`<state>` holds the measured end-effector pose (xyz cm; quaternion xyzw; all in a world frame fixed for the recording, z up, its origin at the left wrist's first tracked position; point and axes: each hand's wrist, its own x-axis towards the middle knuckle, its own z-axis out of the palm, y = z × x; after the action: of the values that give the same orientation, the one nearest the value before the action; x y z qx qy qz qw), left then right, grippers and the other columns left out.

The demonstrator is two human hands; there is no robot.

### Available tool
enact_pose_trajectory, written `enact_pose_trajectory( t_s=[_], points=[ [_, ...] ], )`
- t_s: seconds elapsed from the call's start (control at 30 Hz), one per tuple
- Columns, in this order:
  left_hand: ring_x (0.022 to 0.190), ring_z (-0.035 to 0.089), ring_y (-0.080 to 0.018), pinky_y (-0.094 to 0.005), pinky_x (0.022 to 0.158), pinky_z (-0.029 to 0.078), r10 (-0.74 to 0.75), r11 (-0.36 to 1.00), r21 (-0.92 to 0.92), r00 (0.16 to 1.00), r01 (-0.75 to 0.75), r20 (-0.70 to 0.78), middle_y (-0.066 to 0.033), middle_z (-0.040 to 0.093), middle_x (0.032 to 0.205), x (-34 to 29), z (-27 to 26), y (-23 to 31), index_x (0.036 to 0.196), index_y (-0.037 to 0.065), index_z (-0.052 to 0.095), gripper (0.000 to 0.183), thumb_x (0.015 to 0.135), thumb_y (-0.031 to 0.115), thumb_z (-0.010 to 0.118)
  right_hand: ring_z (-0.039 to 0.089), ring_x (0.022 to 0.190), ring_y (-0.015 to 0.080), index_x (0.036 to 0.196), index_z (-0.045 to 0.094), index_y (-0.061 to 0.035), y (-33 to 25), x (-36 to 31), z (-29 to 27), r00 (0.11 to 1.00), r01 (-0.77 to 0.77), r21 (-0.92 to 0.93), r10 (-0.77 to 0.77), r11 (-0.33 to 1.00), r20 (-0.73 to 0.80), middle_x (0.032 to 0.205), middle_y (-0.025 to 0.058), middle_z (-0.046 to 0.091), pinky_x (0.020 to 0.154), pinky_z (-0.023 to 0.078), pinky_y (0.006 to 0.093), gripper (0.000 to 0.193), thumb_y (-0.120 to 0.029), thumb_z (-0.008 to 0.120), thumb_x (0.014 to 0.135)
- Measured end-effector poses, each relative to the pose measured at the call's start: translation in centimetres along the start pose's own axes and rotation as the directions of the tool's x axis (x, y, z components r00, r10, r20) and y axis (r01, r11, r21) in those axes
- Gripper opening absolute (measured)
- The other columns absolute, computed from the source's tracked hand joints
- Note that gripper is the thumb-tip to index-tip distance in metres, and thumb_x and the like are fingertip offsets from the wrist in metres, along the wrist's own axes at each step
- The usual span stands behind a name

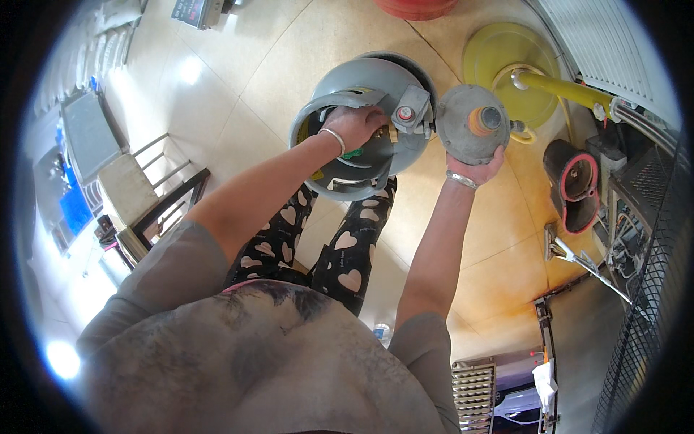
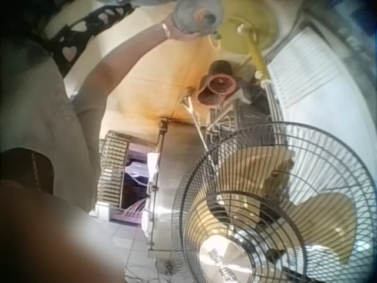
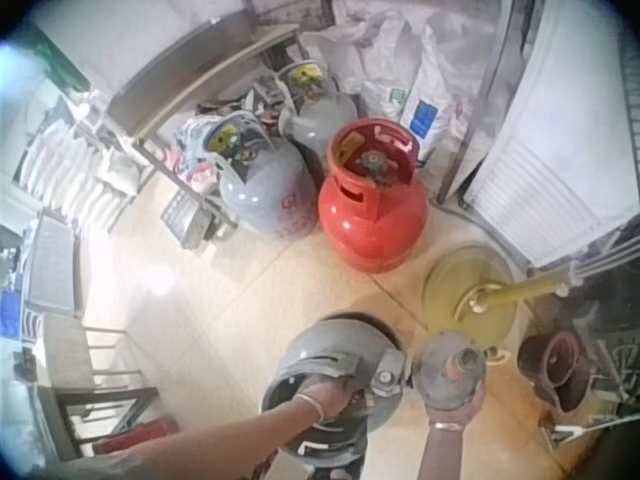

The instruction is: The person weighs and packs bundles of noodles into plastic bags on a digital scale, then places them into a crate. Later, the person walks to a gas cylinder, removes a regulator, and mops the floor with a mop and bucket.

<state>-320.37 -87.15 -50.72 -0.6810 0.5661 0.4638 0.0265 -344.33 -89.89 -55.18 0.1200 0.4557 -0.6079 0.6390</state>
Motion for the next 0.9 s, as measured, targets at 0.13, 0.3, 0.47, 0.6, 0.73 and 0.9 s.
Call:
enact_pose_trajectory(
  t_s=[0.13, 0.3, 0.47, 0.6, 0.73, 0.9],
  points=[
    [0.097, 0.061, -0.0311, -0.0381, 0.087, 0.045, -0.003, 0.992, 0.124, 1.000, 0.000, 0.024, -0.0133, 0.066, 0.099, -0.4, 0.1, 0.3, 0.123, 0.004, 0.052, 0.064, 0.076, 0.046, 0.064, 0.038, 0.127, 0.0318, 0.131, 0.044, -0.0147, 0.1, 0.3, -0.6, 0.999, -0.001, 0.025, 0.001, 1.000, 0.032, 0.136, 0.0082, 0.044, 0.104, 0.030, 0.0545, 0.063, -0.043, 0.052, 0.075],
    [0.104, 0.057, -0.0315, -0.0398, 0.096, 0.038, 0.064, 0.993, 0.098, 0.997, -0.069, 0.045, -0.0132, 0.064, 0.104, -1.5, -0.6, -0.1, 0.134, 0.002, 0.037, 0.081, 0.072, 0.043, 0.069, 0.037, 0.127, 0.0327, 0.131, 0.044, -0.0152, -1.2, 0.5, -0.6, 0.997, 0.053, 0.056, -0.056, 0.997, 0.059, 0.137, 0.0082, 0.043, 0.104, 0.029, 0.0562, 0.065, -0.043, 0.055, 0.073],
    [0.115, 0.049, -0.0348, -0.0425, 0.101, 0.033, 0.108, 0.989, 0.102, 0.994, -0.111, 0.036, -0.0194, 0.056, 0.118, -2.9, -0.9, 0.1, 0.136, 0.003, 0.031, 0.082, 0.072, 0.037, 0.071, 0.036, 0.129, 0.0335, 0.132, 0.044, -0.0181, -4.0, 0.8, 0.9, 0.986, 0.067, 0.054, -0.074, 0.996, 0.151, 0.138, 0.0089, 0.041, 0.103, 0.028, 0.0596, 0.066, -0.045, 0.054, 0.073],
    [0.124, 0.039, -0.0375, -0.0449, 0.106, 0.026, 0.261, 0.963, 0.080, 0.964, -0.257, -0.047, -0.0230, 0.043, 0.130, -6.5, -2.3, 1.2, 0.135, 0.002, 0.031, 0.078, 0.073, 0.030, 0.070, 0.033, 0.130, 0.0343, 0.133, 0.043, -0.0180, -4.5, -0.1, 2.8, 0.989, 0.063, 0.077, -0.072, 0.995, 0.126, 0.140, 0.0098, 0.039, 0.103, 0.028, 0.0590, 0.064, -0.046, 0.055, 0.077],
    [0.119, 0.045, -0.0350, -0.0429, 0.101, 0.034, 0.363, 0.926, -0.077, 0.928, -0.369, -0.084, -0.0183, 0.049, 0.125, -12.4, -5.9, 1.1, 0.130, 0.003, 0.038, 0.063, 0.075, 0.016, 0.067, 0.037, 0.128, 0.0316, 0.133, 0.044, -0.0172, -3.5, -1.9, 5.2, 0.971, -0.017, 0.129, -0.014, 0.992, 0.238, 0.139, 0.0069, 0.042, 0.105, 0.028, 0.0551, 0.059, -0.042, 0.056, 0.080],
    [0.103, 0.056, -0.0308, -0.0407, 0.093, 0.041, 0.352, 0.904, -0.230, 0.933, -0.360, -0.078, -0.0109, 0.062, 0.106, -15.5, -12.2, -2.5, 0.122, 0.004, 0.047, 0.047, 0.078, 0.013, 0.062, 0.038, 0.128, 0.0304, 0.132, 0.045, -0.0143, -1.2, -3.1, 9.2, 0.957, 0.023, 0.089, -0.048, 0.996, 0.287, 0.137, 0.0076, 0.043, 0.107, 0.028, 0.0528, 0.059, -0.036, 0.061, 0.080]
  ],
)
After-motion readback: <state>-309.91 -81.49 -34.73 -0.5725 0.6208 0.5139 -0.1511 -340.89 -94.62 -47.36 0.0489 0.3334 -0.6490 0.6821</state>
